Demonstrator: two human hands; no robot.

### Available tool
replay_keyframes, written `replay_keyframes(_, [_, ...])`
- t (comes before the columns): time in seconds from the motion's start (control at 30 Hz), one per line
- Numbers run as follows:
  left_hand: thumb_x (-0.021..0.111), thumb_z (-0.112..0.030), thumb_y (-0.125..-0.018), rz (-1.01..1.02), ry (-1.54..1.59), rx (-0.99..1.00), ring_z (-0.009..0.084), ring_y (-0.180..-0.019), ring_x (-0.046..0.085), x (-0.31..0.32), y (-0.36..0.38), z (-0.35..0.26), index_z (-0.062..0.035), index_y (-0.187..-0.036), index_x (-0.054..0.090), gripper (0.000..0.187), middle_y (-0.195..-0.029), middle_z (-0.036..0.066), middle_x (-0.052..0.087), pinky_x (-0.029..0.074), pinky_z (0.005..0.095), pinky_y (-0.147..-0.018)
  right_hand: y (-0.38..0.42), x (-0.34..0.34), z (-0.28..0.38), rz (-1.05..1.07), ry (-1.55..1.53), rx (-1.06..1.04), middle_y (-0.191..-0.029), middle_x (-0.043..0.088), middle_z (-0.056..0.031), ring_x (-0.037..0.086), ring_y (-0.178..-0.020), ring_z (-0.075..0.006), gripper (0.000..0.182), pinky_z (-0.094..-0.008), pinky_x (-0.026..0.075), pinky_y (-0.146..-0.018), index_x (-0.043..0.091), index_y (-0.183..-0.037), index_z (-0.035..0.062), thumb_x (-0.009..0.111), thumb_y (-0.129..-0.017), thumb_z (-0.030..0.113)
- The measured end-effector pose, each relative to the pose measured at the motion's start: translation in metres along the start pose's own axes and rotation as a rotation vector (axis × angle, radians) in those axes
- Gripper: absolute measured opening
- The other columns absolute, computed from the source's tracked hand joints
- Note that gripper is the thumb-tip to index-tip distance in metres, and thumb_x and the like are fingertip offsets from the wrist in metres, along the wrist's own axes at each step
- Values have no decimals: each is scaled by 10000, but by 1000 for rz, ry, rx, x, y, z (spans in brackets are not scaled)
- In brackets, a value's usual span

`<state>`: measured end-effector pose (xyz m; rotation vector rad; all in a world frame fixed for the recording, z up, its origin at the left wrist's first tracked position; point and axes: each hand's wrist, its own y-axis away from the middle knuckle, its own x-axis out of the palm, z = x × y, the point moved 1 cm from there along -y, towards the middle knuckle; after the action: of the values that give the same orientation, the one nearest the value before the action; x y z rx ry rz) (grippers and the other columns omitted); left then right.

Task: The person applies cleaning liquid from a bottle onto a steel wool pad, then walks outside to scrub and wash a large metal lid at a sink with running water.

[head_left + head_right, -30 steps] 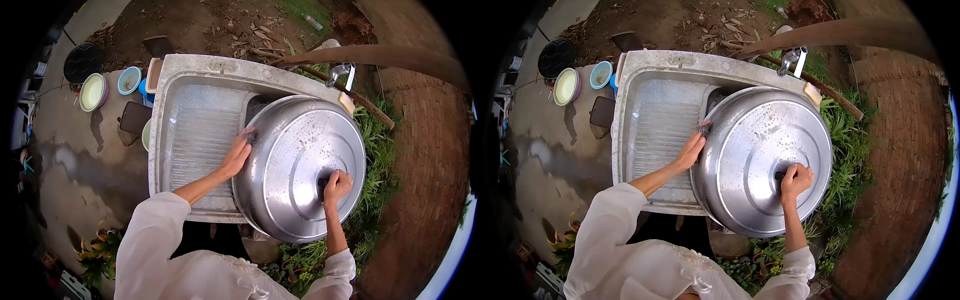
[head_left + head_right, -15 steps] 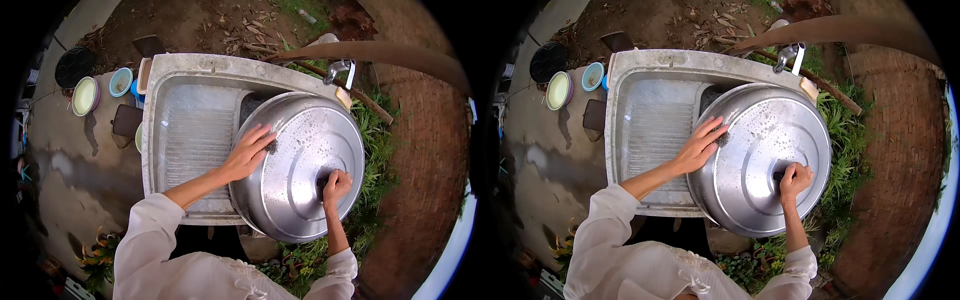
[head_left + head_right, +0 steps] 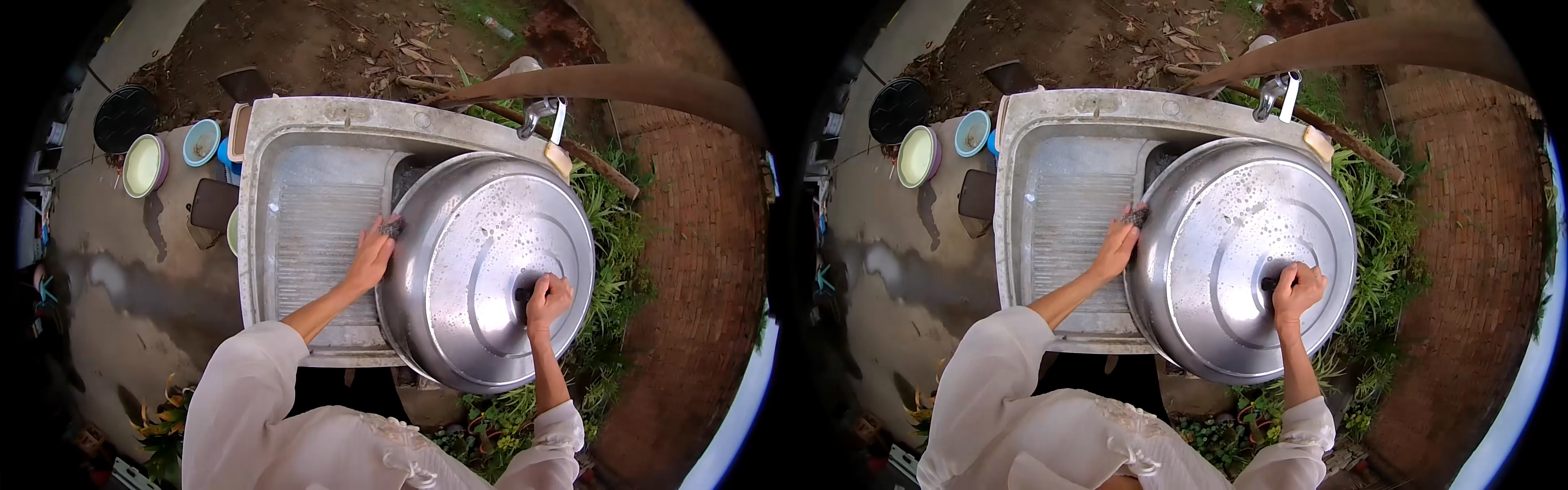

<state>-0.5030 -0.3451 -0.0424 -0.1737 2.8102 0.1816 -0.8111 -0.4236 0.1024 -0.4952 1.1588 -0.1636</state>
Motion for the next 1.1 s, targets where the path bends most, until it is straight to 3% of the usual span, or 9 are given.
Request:
replay_keyframes(0.1, [373,-116,-998,-159,370,-16,356,-1427,236,27,59,-4,-68,-1357,482,378,-1501,102,373,141,435,-1164,-1,0,-3,31,19,-14,-567,423,-142,406,-593,-301,323,-415,313,-609,464,-570,27,540,-845,178])
replay_keyframes(0.23, [402,-81,-978,-120,190,56,383,-1387,306,11,-34,0,-69,-1341,509,378,-1420,159,461,253,408,-1135,1,-3,-1,55,2,-4,-562,414,-141,400,-590,-289,327,-411,309,-613,455,-572,21,537,-849,175])
replay_keyframes(0.3, [468,-133,-955,33,103,145,416,-1257,461,12,-122,9,2,-1147,592,265,-1241,217,567,397,427,-1026,-3,-2,-2,61,-10,-12,-559,403,-142,395,-585,-284,329,-409,305,-603,446,-575,14,528,-852,172])
replay_keyframes(0.37, [485,-154,-965,63,137,319,302,-844,606,22,-174,-5,-1,-1056,578,201,-953,193,636,458,352,-792,-3,-3,-6,74,18,-20,-558,399,-144,393,-585,-286,330,-409,303,-598,443,-576,12,524,-853,172])
replay_keyframes(0.4, [495,-153,-943,142,104,137,377,-1004,600,24,-184,-9,-25,-1048,609,201,-1099,209,615,469,422,-823,-3,-4,-8,85,22,-16,-557,394,-146,391,-584,-287,331,-408,301,-592,440,-577,10,520,-854,173])
replay_keyframes(0.7, [513,-122,-935,-215,246,54,338,-828,568,24,-78,7,43,-964,571,177,-909,189,572,444,379,-754,-13,-5,-27,19,-68,-129,-502,401,-121,382,-522,-290,289,-409,292,-554,438,-521,50,550,-778,121])
replay_keyframes(0.9, [447,-45,-960,-336,317,-137,318,-1261,483,53,79,-14,49,-1263,530,328,-1341,194,528,339,340,-1068,-27,-28,-28,284,-178,-314,-516,429,-84,406,-573,-270,233,-398,315,-585,480,-548,53,594,-750,77])
replay_keyframes(1.0, [440,-51,-956,-426,279,-73,341,-1304,431,63,101,-42,33,-1291,520,355,-1385,194,486,305,384,-1098,-15,-23,-13,293,-146,-160,-797,592,-137,525,-809,-303,44,-399,405,-739,561,-740,30,572,-779,47])
replay_keyframes(1.1, [467,-70,-941,-359,114,210,361,-1330,389,47,78,-104,6,-1278,543,354,-1407,175,465,275,423,-1122,4,-14,-2,40,-247,123,-1403,396,-224,364,-1319,-388,328,-435,278,-1094,515,-1145,-31,489,-818,-19])
